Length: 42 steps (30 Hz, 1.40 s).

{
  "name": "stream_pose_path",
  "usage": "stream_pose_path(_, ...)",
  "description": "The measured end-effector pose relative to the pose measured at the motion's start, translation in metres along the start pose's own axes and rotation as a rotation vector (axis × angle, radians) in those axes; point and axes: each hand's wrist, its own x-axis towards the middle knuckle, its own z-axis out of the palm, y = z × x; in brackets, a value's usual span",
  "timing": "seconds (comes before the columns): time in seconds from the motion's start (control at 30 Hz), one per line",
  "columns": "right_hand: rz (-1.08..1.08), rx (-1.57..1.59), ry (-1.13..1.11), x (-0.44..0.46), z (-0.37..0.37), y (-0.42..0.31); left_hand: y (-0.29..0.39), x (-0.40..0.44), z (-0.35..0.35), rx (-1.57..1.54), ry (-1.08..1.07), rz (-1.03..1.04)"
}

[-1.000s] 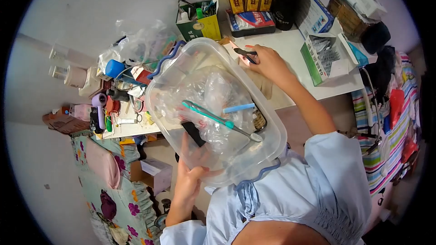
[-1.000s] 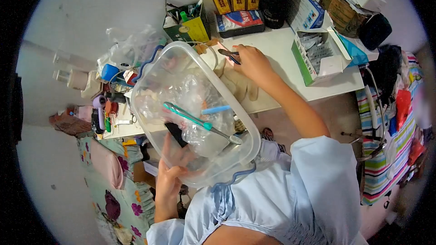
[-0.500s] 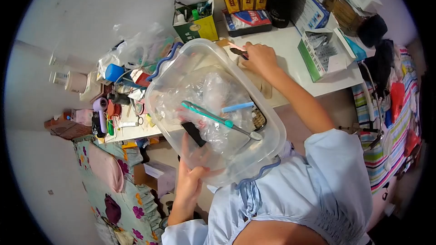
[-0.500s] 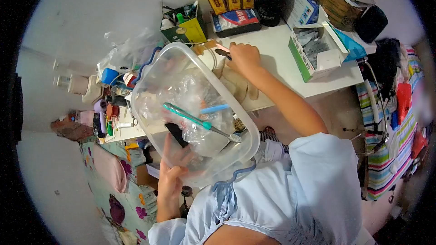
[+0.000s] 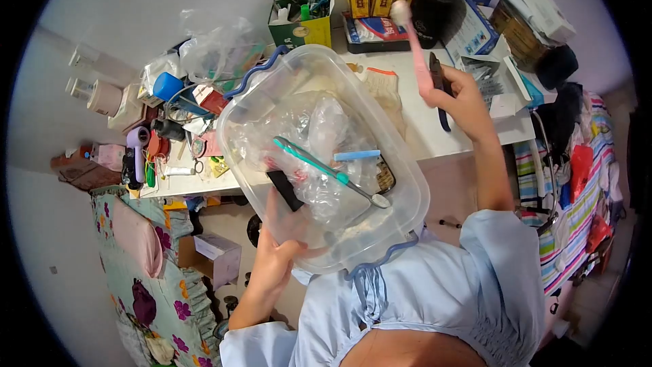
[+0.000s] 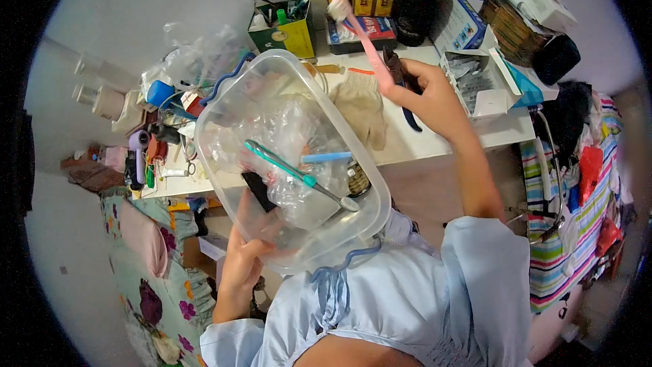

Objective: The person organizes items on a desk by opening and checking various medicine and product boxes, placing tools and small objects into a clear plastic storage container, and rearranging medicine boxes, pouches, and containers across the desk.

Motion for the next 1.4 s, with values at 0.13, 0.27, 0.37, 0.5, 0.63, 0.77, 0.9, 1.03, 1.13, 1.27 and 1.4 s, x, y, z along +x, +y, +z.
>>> stream_pose_path(0.13, 0.278, 0.323, -0.224, -0.018, 0.004, -0.050, 0.002, 0.001, 0.002, 0.022, 0.017, 0.021)
stream_pose_path(0.27, 0.264, 0.367, -0.368, -0.020, 0.017, -0.067, 0.001, 0.003, 0.001, 0.057, 0.018, 0.072)
stream_pose_path(0.37, 0.233, 0.248, -0.506, -0.016, 0.026, -0.083, -0.002, 0.004, -0.007, 0.149, 0.043, 0.065)
stream_pose_path(0.5, 0.157, -0.236, -0.603, -0.006, 0.049, -0.085, 0.006, 0.003, -0.001, 0.139, 0.031, 0.040)
stream_pose_path(0.63, 0.038, -0.536, -0.553, 0.000, 0.061, -0.093, 0.012, 0.005, -0.004, 0.093, -0.026, -0.020)
stream_pose_path(0.77, 0.067, -0.358, -0.563, -0.002, 0.065, -0.101, 0.012, 0.004, -0.002, 0.084, 0.032, -0.031)
stream_pose_path(0.9, -0.032, -0.529, -0.511, 0.000, 0.066, -0.094, 0.010, 0.004, -0.005, 0.066, -0.021, -0.021)
stream_pose_path(1.03, -0.250, -0.667, -0.493, -0.003, 0.078, -0.081, 0.013, 0.004, -0.006, 0.084, -0.047, -0.028)
stream_pose_path(1.13, -0.191, -0.822, -0.515, -0.007, 0.091, -0.092, 0.016, 0.003, -0.006, 0.068, -0.044, -0.047)
stream_pose_path(1.27, -0.353, -1.125, -0.513, -0.013, 0.099, -0.085, 0.014, 0.003, -0.006, 0.047, 0.008, -0.037)
stream_pose_path(1.4, -0.456, -1.086, -0.558, -0.003, 0.110, -0.070, 0.014, 0.004, -0.007, 0.072, -0.046, -0.041)
